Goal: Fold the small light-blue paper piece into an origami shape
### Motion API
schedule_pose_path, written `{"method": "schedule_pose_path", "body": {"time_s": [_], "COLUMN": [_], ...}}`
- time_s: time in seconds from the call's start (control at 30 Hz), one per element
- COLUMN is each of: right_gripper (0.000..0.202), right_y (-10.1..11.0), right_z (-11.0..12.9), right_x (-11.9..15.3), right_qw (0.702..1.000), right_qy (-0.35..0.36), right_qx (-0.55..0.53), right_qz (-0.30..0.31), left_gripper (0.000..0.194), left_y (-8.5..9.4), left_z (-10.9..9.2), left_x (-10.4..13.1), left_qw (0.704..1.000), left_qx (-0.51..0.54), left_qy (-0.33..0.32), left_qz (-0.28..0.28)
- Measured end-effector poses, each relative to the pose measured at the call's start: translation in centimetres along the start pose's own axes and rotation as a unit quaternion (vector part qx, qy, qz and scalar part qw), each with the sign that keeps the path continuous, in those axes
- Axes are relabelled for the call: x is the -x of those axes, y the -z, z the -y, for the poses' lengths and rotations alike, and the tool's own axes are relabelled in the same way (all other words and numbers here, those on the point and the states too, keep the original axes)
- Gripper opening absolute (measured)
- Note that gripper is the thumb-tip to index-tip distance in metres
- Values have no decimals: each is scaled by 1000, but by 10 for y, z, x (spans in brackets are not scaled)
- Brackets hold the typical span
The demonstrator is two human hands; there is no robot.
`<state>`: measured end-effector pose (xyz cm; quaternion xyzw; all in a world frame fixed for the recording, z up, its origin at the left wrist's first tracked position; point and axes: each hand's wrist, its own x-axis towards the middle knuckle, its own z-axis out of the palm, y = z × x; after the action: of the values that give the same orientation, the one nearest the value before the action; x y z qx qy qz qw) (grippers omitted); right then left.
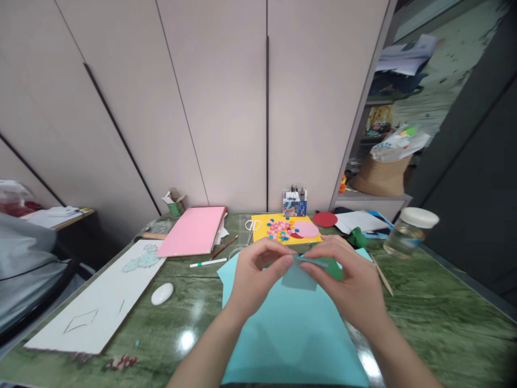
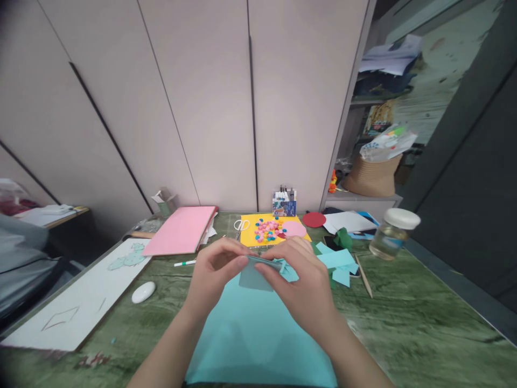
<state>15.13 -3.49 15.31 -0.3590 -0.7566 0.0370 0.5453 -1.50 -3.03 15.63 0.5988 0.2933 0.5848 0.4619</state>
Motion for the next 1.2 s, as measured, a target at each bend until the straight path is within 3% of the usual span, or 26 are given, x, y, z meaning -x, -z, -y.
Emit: {"method": "schedule_pose_path", "body": {"time_s": [0.13, 0.3, 0.4, 0.5, 0.73, 1.07, 1.2], "right_gripper": [9, 13, 12, 12, 24, 14, 25], "right_y": [2, 2, 0, -2, -4, -7, -7], "right_z": [3, 1, -4, -8, -13, -12, -13], "right_x": [0, -3, -4, -4, -5, -2, -3], "right_qw": [999, 989, 984, 983, 978, 973, 968], "right_qy": [-34, -134, -171, -182, -191, -197, -214], "right_qx": [10, 8, 1, -11, -70, -116, -127], "right_qz": [30, 67, 52, 34, 41, 4, 42], "left_gripper": [4, 7, 22, 32, 7, 20, 21], "left_y": [1, -1, -2, -2, 0, -3, -3], "left_z": [2, 6, 5, 3, 5, 9, 10], "left_x": [-2, -4, -5, -5, -5, -4, -7], "left_qw": [1000, 999, 999, 997, 996, 994, 995], "left_qx": [10, -7, -25, -53, -94, -110, -100], "left_qy": [3, 28, 45, 60, -6, 0, 5], "left_qz": [-3, -17, 4, 25, -1, 2, -16]}}
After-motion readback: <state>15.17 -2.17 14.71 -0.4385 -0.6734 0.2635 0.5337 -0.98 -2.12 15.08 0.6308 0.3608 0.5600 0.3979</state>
